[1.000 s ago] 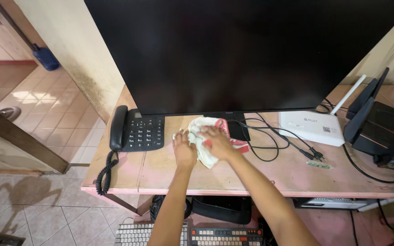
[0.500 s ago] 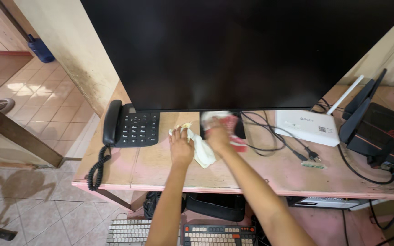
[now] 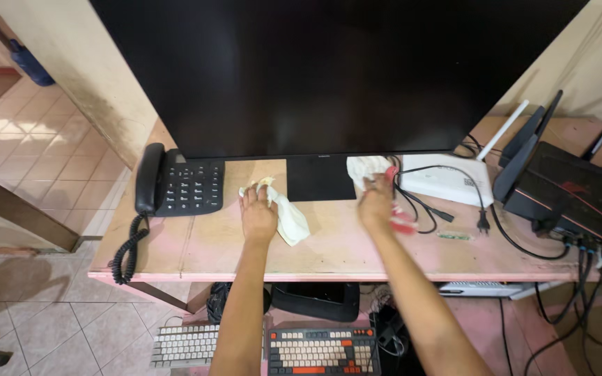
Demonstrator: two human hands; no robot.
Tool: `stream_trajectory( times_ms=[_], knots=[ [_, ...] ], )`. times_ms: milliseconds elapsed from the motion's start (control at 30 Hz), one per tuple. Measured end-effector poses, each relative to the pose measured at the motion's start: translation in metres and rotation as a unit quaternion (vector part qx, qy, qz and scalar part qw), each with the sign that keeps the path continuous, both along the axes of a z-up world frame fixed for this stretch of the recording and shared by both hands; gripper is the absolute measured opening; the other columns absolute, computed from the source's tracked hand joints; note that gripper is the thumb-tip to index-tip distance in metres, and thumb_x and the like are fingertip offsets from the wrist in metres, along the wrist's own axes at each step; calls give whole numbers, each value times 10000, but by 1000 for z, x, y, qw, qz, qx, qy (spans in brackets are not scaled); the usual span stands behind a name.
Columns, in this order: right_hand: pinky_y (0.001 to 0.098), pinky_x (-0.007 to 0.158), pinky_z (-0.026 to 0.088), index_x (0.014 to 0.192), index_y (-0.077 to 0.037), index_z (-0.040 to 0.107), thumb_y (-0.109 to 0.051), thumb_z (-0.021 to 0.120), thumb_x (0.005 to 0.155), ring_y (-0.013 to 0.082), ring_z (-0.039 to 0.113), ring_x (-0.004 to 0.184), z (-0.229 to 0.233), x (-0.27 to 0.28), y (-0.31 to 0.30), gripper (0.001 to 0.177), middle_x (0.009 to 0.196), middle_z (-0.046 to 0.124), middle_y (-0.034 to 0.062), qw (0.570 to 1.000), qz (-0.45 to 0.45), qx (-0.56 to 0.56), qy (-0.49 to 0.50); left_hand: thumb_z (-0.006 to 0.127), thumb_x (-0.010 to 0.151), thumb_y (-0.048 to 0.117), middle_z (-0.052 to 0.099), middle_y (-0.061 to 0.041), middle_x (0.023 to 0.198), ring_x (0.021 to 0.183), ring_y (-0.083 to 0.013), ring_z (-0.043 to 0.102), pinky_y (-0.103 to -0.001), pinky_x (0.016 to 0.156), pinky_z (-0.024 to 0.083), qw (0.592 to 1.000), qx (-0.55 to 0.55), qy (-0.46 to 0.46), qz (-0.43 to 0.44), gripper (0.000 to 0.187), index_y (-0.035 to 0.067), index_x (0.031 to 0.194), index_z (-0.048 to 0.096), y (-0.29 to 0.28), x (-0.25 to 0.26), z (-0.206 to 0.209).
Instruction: The person wipes down various electronic devices including a desktop fan, a landline telephone, a computer monitor, and a handheld gaming console with a cloth.
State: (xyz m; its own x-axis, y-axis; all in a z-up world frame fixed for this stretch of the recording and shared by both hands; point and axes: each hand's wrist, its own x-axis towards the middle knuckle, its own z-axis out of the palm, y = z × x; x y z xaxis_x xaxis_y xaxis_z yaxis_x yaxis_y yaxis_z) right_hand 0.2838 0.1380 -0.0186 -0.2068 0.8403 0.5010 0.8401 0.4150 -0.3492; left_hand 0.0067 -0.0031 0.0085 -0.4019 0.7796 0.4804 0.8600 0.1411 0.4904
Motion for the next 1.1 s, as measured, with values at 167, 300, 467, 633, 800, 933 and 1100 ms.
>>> stream_trajectory(
  times_ms=[167,300,467,633,800,933,1100],
  knots=[
    [421,1093,448,1121,-52,692,-16,623,850,377,519,1351,-6,-73,-125,282,1566,445,220,982,158,-105,18,673,853,208,525,-192,1418,1377,-389,420,-562,1187,250,1000,-3,18,0,555,25,1368,574,4,-5,-6],
    [463,1122,395,1309,-83,651,-1,645,801,409,506,1328,50,-52,-180,515,1439,528,185,956,291,-43,-2,676,846,208,542,-167,1415,1386,-366,441,-542,1219,260,1000,-8,3,0,521,54,1337,599,7,-7,-11],
    [426,1109,406,1358,-95,670,53,593,828,374,458,1379,57,35,-140,556,1539,458,139,982,155,-107,-25,668,880,192,539,-183,1425,1387,-379,445,-541,1210,264,1000,2,14,-2,501,51,1356,602,1,-4,-7],
    [421,1144,407,1308,-36,667,-18,597,828,346,466,1379,34,99,-120,485,1497,514,209,996,-60,-71,9,666,881,207,533,-178,1433,1392,-383,432,-543,1199,268,1000,10,15,-2,491,44,1339,601,2,-3,-3],
    [466,1165,379,1240,-39,695,-36,639,825,376,488,1359,1,5,-132,418,1427,565,208,999,-15,-36,1,655,886,196,528,-194,1439,1389,-390,432,-544,1199,275,1000,2,30,-3,487,35,1343,599,1,0,-1],
    [493,1101,377,1269,-56,690,-39,666,779,408,494,1308,41,-30,-192,491,1426,529,213,985,163,-53,-10,647,861,161,540,-177,1430,1386,-375,441,-555,1196,271,1000,18,18,-15,494,34,1337,603,-5,1,4],
    [445,1134,403,1286,-92,689,14,628,805,372,505,1359,69,35,-187,497,1459,553,132,985,145,-93,26,652,861,140,545,-178,1418,1384,-379,444,-549,1186,280,999,23,8,-35,474,33,1322,608,-7,-1,8]
  ],
)
